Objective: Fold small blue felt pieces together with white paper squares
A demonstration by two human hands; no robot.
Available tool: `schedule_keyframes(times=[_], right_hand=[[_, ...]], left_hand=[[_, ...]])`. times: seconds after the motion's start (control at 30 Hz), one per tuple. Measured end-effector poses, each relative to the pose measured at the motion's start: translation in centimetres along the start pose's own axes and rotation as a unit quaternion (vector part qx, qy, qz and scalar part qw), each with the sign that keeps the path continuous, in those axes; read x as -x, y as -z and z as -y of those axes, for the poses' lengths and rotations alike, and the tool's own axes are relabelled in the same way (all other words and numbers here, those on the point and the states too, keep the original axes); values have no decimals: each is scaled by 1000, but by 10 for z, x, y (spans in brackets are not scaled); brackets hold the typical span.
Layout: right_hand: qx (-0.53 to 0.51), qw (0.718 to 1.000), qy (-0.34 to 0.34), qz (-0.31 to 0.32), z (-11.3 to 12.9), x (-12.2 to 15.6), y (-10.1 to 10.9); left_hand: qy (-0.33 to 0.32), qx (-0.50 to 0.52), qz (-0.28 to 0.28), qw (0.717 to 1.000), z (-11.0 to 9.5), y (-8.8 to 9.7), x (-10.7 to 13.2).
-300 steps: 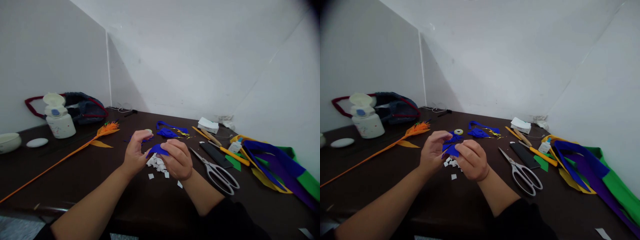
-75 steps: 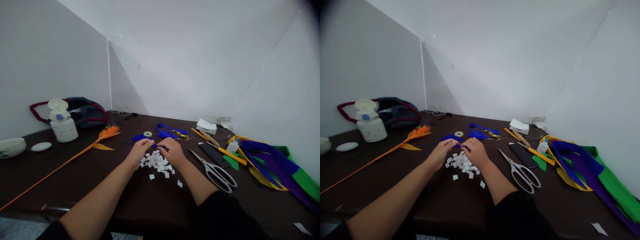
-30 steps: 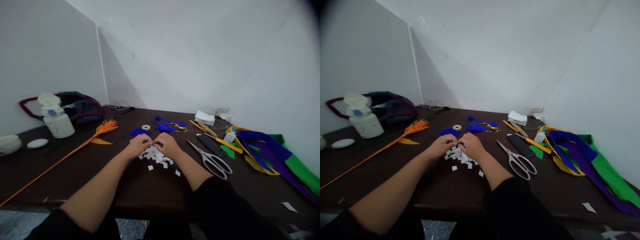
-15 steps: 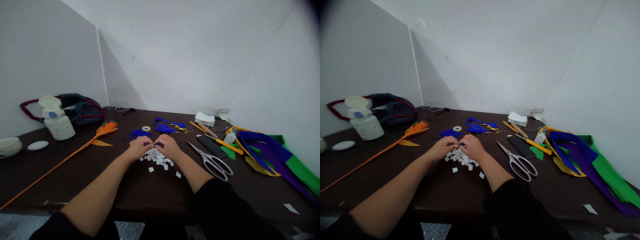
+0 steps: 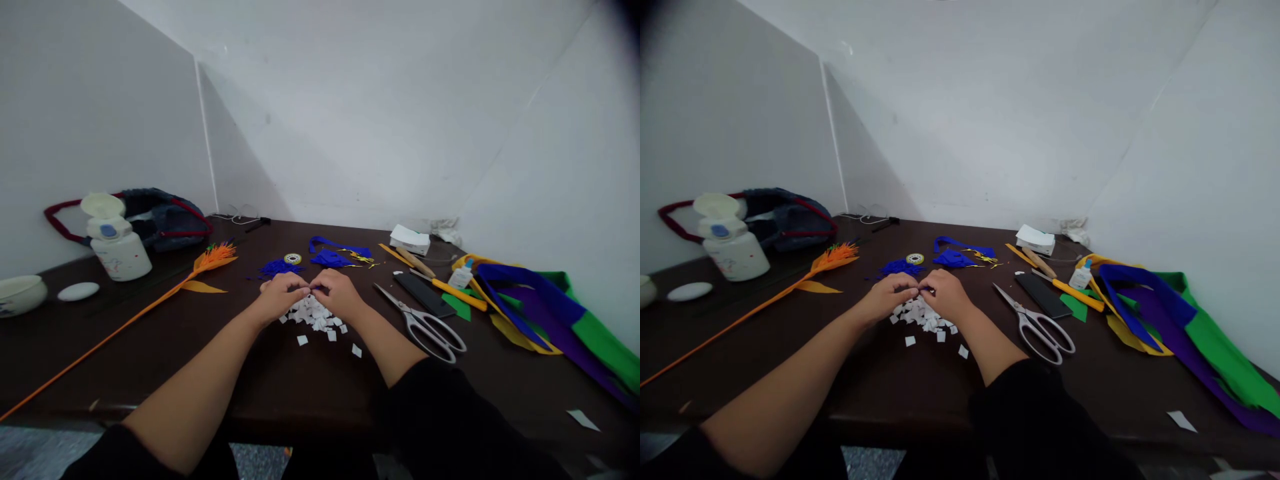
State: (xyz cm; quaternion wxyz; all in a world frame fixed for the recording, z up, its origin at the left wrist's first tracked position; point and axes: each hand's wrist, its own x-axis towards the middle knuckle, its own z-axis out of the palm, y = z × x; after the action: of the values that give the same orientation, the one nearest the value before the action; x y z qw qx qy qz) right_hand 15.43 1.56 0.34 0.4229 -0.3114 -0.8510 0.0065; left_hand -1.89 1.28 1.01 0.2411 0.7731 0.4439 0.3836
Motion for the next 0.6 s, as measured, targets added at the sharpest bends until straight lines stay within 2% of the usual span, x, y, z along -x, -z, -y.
schedule_keyframes(times=[0.17,0.23,0.33,0.4,0.47,0.6], right_hand=[[-26,999,-20,-1,2,0,1],[-56,997,-54,-12,3,-1,1],[-133,980,-142,-39,3,-2,1],[-213,953,-202,-71,2,-2,1],[-312,915,-239,-91,1,-1,0],[-469,845,-255,-21,6,-1,-6]], left_hand=[[7,8,-26,1000,2,-1,0],[18,2,-34,999,0,-1,0],[30,8,-48,998,-3,-1,1],[37,41,-61,997,-6,-2,2],[47,98,-65,992,-9,-3,4],[73,228,-39,970,-14,-7,8]])
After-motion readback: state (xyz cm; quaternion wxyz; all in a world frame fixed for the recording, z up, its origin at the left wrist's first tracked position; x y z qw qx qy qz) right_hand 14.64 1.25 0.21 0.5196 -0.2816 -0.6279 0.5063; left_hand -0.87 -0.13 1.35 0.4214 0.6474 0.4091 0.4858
